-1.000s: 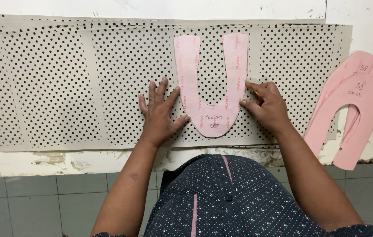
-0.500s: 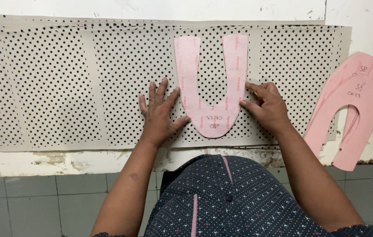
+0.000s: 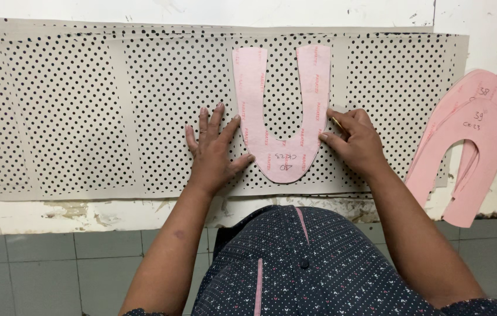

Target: The person places a pink U-shaped paper pattern on a white fabric with black dots and uses a pencil to trace its outline. They repeatedly reposition the pattern, trace it, and adjust its placement on the fabric.

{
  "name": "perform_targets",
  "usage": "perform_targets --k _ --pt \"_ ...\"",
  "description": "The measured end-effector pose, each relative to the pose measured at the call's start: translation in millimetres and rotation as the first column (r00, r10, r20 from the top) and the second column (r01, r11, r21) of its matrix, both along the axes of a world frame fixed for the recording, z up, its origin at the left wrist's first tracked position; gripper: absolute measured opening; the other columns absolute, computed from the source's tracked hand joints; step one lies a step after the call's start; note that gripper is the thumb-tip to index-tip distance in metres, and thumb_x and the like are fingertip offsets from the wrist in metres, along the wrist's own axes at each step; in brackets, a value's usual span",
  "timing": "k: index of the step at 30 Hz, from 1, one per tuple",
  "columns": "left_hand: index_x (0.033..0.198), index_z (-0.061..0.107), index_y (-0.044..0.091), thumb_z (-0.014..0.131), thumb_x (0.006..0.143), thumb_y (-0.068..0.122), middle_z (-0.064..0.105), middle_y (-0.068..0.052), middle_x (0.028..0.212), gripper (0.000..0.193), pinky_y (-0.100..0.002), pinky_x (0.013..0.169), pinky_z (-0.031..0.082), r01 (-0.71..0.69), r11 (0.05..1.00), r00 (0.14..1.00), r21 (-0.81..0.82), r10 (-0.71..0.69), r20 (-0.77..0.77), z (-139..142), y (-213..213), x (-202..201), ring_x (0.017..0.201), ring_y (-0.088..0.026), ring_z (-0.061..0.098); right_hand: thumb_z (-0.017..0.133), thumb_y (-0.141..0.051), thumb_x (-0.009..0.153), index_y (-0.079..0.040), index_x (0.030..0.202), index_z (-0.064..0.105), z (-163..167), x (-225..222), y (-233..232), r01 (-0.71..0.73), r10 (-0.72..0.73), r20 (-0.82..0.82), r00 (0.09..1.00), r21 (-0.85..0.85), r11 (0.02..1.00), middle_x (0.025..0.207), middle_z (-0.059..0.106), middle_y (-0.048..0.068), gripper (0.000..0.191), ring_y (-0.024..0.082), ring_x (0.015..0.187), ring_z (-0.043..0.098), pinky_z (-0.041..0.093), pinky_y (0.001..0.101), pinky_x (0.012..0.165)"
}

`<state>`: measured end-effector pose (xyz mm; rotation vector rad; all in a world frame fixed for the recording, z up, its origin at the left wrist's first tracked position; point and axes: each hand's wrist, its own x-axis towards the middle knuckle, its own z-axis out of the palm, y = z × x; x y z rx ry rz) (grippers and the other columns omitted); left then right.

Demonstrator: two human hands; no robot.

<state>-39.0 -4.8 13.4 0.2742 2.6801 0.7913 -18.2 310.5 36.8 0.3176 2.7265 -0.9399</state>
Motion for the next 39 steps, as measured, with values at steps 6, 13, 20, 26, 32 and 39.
perform_targets --k 6,13,20,26,32,39 --pt "0.152 0.04 0.023 0.08 0.077 0.039 0.017 -0.004 0.168 0.087 -0.062 0.12 -0.009 0.081 0.989 0.997 -0.124 -0.081 0.002 17 7 0 0.155 -0.027 0.006 0.079 -0.032 0.087 -0.014 0.141 0.065 -1 3 -7 -0.016 0.016 0.001 1.0 0.013 1.0 0.108 0.055 0.007 0.058 0.017 0.083 0.058 0.052 0.031 0.078" --pt "0.148 0.044 0.008 0.057 0.089 0.004 0.031 -0.008 0.164 0.061 -0.064 0.121 0.001 0.201 0.917 0.955 -0.345 -0.261 -0.138 18 18 -3 0.152 -0.023 0.028 0.076 -0.036 0.093 -0.028 0.152 0.046 31 -16 -36 -0.264 0.179 0.25 0.952 0.368 0.891 0.116 0.059 0.009 0.066 0.022 0.095 0.066 0.055 0.0386 0.078" --pt "0.139 0.048 -0.002 0.052 0.09 0.004 0.041 -0.022 0.153 0.05 -0.066 0.121 0.01 0.247 0.917 0.928 -0.314 -0.317 -0.196 26 23 -3 0.145 -0.036 0.04 0.079 -0.022 0.078 -0.032 0.16 0.032 65 -54 -69 -0.601 0.492 0.348 0.798 0.525 0.603 0.105 0.065 0.01 0.095 0.024 0.088 0.067 0.055 0.0373 0.068" --pt "0.14 0.048 0.001 0.053 0.089 0.003 0.041 -0.027 0.15 0.052 -0.066 0.119 0.009 0.243 0.92 0.933 -0.309 -0.308 -0.183 30 27 -3 0.143 -0.04 0.039 0.065 -0.004 0.09 -0.04 0.162 0.029 61 -65 -81 -0.646 0.503 0.407 0.762 0.522 0.557 0.104 0.068 0.01 0.088 0.022 0.085 0.069 0.057 0.0361 0.065" --pt "0.145 0.048 0.013 0.059 0.087 0.006 0.037 -0.017 0.156 0.059 -0.067 0.119 0.006 0.2 0.955 0.96 -0.218 -0.236 -0.152 34 18 -1 0.147 -0.031 0.037 0.066 -0.014 0.093 -0.045 0.161 0.026 60 -69 -87 -0.681 0.471 0.492 0.732 0.511 0.525 0.108 0.066 0.011 0.084 0.023 0.086 0.071 0.058 0.0368 0.067" --pt "0.147 0.046 0.018 0.064 0.081 0.01 0.035 -0.013 0.159 0.069 -0.067 0.117 0.007 0.224 0.949 0.962 -0.224 -0.252 -0.103 30 10 -6 0.147 -0.027 0.032 0.066 -0.013 0.093 -0.045 0.159 0.028 59 -74 -89 -0.674 0.48 0.474 0.738 0.506 0.538 0.108 0.066 0.012 0.083 0.023 0.086 0.07 0.058 0.0371 0.067"
